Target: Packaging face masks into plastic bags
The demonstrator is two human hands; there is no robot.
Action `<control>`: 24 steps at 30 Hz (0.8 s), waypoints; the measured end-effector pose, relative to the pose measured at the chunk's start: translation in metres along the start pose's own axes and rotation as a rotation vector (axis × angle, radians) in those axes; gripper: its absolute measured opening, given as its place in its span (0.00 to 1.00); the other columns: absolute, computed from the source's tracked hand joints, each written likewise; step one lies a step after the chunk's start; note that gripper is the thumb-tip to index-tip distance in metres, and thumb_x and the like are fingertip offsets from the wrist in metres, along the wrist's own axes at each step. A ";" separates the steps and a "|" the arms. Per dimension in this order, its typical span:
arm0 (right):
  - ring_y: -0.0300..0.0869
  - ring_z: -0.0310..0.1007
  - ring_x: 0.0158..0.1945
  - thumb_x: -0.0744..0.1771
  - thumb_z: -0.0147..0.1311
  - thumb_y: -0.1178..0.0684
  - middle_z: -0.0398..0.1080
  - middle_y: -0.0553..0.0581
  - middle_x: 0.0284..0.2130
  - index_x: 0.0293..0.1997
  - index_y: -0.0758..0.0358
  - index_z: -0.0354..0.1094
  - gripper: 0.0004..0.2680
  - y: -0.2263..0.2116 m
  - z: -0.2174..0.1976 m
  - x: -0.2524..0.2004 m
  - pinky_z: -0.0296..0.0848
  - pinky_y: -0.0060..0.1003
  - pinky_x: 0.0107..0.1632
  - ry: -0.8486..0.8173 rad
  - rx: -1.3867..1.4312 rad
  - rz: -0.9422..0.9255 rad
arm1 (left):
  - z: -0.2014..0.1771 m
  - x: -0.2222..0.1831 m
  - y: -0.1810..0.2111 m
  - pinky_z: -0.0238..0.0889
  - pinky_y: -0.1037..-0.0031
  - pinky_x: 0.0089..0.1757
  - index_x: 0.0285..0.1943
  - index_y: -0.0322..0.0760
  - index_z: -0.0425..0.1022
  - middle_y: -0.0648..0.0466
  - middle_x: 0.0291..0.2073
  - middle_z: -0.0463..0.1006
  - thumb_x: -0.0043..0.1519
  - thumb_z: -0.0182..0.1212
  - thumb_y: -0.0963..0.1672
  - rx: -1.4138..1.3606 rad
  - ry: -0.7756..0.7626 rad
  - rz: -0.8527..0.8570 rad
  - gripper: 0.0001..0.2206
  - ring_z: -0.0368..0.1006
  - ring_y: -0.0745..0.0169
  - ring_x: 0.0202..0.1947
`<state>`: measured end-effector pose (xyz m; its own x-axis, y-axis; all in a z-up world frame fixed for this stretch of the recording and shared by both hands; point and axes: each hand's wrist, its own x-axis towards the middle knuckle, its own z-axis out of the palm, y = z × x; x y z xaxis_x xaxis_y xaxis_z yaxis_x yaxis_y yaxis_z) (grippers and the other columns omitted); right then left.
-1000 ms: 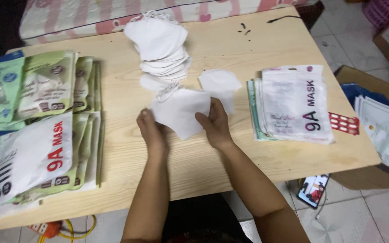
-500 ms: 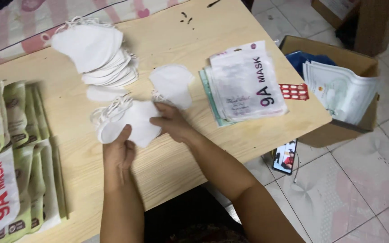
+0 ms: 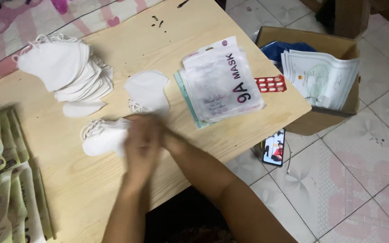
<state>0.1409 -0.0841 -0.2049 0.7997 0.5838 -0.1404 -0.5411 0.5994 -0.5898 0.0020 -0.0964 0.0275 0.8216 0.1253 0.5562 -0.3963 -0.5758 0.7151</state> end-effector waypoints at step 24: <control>0.48 0.61 0.70 0.67 0.57 0.62 0.68 0.65 0.63 0.67 0.63 0.66 0.19 -0.032 0.050 -0.054 0.64 0.44 0.70 -0.090 -0.640 -0.297 | 0.184 -0.009 -0.053 0.65 0.54 0.56 0.57 0.28 0.77 0.37 0.49 0.80 0.68 0.56 0.43 0.383 -0.411 0.420 0.13 0.75 0.40 0.55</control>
<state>0.1020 -0.1068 -0.1385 0.8503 0.5048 0.1486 -0.0222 0.3167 -0.9483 0.0915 -0.2153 -0.0932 0.7488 -0.4424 0.4936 -0.6040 -0.7622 0.2330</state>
